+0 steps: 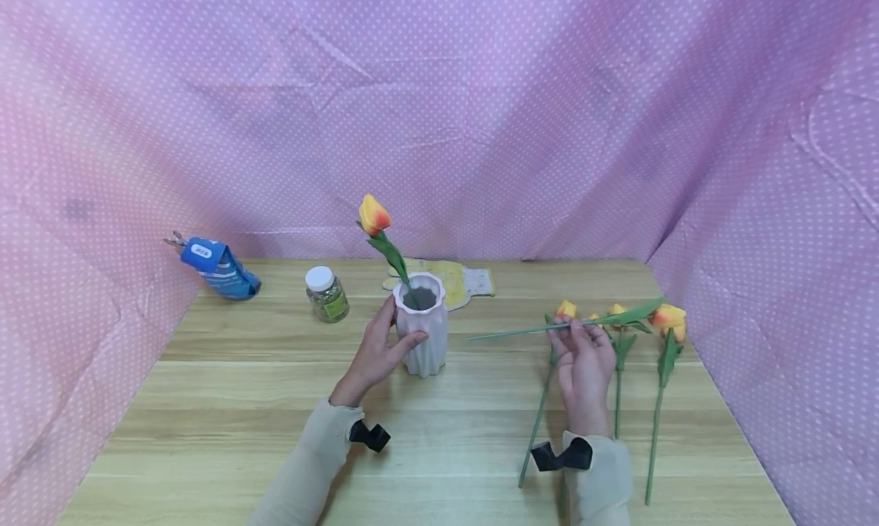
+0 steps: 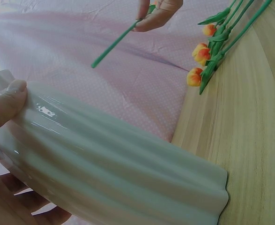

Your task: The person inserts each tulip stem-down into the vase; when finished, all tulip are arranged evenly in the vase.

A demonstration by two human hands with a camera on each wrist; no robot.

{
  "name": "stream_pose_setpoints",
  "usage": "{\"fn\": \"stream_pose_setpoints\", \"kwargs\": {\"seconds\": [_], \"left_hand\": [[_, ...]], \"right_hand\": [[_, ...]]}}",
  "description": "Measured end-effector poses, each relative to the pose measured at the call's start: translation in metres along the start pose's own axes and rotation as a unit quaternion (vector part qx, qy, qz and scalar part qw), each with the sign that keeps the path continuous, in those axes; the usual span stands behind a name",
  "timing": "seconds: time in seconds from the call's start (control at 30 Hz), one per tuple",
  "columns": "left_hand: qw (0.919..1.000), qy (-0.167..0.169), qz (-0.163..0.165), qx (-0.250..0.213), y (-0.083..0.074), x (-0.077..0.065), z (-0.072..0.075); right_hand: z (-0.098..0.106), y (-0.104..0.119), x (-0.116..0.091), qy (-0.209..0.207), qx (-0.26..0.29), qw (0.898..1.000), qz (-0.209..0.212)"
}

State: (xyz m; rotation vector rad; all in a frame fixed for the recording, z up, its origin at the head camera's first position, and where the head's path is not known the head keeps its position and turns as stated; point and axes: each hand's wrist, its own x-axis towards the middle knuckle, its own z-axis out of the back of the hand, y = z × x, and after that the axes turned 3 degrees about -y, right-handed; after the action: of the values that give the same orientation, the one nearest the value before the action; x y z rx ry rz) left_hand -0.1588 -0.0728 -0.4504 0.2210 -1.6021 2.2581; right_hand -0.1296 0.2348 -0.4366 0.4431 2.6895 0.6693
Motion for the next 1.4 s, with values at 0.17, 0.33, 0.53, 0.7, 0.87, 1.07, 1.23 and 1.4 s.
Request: {"fn": "stream_pose_setpoints", "kwargs": {"seconds": [0.17, 0.33, 0.53, 0.7, 0.87, 1.07, 1.23, 1.4], "left_hand": [[1.0, -0.001, 0.004, 0.002, 0.0, 0.0, 0.0], [1.0, 0.0, 0.005, 0.004, 0.001, 0.0, 0.0], [1.0, 0.002, -0.007, 0.003, 0.002, -0.001, 0.0], [0.9999, 0.003, -0.013, 0.002, 0.002, -0.001, 0.001], [0.9998, 0.004, -0.018, 0.002, 0.002, 0.0, 0.001], [0.9999, 0.003, -0.014, -0.002, 0.001, -0.001, 0.001], [0.9999, 0.002, -0.012, 0.0, 0.001, -0.001, 0.001], [1.0, 0.0, -0.004, 0.004, 0.0, 0.0, 0.0]], "right_hand": [[-0.008, 0.002, -0.002, 0.008, 0.012, 1.0, 0.013], [-0.017, 0.004, -0.002, 0.028, 0.027, 0.999, 0.029], [-0.026, 0.005, -0.003, 0.051, 0.023, 0.997, 0.045], [-0.032, 0.007, -0.004, 0.064, 0.014, 0.997, 0.049], [-0.04, 0.007, -0.006, 0.062, 0.016, 0.996, 0.056], [-0.052, 0.004, -0.005, 0.065, 0.023, 0.996, 0.061], [-0.061, 0.002, -0.006, 0.053, 0.024, 0.996, 0.06], [-0.07, 0.001, -0.006, 0.062, 0.022, 0.996, 0.063]]}}
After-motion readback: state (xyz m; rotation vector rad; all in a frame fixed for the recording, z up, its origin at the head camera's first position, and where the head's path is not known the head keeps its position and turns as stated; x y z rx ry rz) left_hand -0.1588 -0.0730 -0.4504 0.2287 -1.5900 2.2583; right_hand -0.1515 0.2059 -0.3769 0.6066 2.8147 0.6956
